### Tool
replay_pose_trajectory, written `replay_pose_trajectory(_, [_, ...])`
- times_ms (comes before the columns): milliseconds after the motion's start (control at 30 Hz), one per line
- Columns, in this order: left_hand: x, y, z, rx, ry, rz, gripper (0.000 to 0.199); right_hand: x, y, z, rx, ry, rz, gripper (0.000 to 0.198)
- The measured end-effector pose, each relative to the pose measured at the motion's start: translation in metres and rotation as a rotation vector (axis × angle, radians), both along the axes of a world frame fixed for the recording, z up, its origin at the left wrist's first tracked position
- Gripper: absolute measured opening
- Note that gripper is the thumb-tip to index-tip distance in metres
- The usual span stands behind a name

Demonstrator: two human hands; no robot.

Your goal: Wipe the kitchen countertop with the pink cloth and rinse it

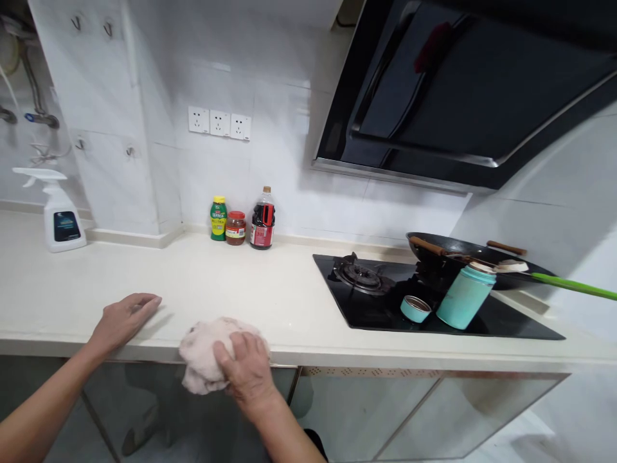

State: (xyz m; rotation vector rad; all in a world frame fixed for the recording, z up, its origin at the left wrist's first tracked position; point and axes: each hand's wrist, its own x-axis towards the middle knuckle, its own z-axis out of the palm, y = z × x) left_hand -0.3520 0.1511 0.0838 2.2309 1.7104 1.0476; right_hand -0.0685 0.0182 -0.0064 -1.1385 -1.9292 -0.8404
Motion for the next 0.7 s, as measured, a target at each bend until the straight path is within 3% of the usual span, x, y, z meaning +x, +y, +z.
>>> replay_pose_trajectory(133, [0.001, -0.003, 0.002, 0.002, -0.026, 0.002, 0.053, 0.073, -0.029, -0.011, -0.028, 0.039, -0.049, 0.046])
replay_pose_trajectory(300, [0.003, -0.008, 0.005, -0.014, -0.03, -0.024, 0.053, 0.178, -0.066, -0.026, -0.083, 0.032, -0.237, 0.056])
replay_pose_trajectory(400, [0.005, -0.01, 0.007, -0.018, -0.011, -0.035, 0.053, 0.223, -0.083, -0.03, -0.146, 0.091, -0.328, 0.06])
replay_pose_trajectory(567, [0.004, -0.009, 0.005, -0.024, -0.03, -0.04, 0.052, 0.236, -0.107, -0.005, -0.405, 0.398, -0.224, 0.054])
replay_pose_trajectory(700, [0.002, -0.007, 0.003, -0.028, -0.056, -0.05, 0.054, 0.22, -0.108, 0.038, -0.604, 0.821, -0.393, 0.058])
